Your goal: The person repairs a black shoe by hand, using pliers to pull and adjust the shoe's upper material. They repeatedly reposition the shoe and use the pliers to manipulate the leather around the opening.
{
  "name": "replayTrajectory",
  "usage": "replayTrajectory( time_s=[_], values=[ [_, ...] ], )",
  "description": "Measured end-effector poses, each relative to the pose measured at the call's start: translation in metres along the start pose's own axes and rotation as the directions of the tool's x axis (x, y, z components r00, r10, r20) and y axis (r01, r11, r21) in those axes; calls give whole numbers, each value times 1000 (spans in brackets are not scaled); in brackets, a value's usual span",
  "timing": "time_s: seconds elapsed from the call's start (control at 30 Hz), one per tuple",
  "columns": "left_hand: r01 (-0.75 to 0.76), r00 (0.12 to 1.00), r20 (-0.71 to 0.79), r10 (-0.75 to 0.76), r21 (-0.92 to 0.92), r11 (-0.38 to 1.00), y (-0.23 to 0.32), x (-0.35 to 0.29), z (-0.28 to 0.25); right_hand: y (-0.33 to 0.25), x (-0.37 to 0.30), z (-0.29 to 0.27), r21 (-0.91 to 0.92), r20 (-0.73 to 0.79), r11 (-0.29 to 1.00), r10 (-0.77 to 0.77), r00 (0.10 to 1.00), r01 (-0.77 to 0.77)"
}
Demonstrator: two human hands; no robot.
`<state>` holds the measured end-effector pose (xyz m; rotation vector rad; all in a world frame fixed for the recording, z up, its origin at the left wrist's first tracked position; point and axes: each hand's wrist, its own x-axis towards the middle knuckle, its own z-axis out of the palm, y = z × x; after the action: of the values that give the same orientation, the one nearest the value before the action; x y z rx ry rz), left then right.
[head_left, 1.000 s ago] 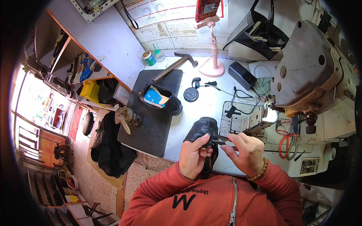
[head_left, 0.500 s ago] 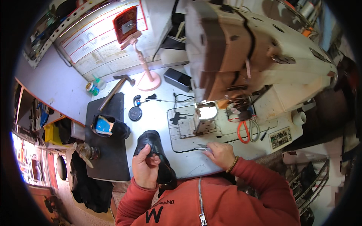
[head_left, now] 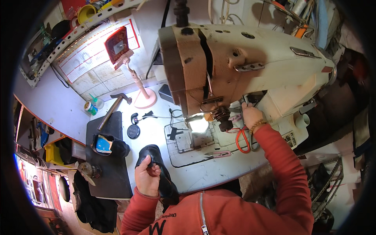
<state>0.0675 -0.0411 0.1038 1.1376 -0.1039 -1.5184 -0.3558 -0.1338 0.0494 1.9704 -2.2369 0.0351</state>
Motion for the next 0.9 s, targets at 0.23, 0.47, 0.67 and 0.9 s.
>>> replayTrajectory(
  time_s=[0.23,0.47,0.67,0.9],
  values=[
    [-11,999,48,12,-17,1000,3,0,-5,2,40,41,-55,198,996,84,977,-74],
    [-7,999,40,8,-22,1000,2,3,-5,-4,26,44,16,122,987,156,980,-159],
    [-8,999,38,9,-35,999,4,3,-9,-21,1,4,258,104,966,-62,993,33],
    [18,999,43,-17,-14,1000,3,7,-13,-22,-100,-77,377,-68,850,-371,926,368]
  ],
)
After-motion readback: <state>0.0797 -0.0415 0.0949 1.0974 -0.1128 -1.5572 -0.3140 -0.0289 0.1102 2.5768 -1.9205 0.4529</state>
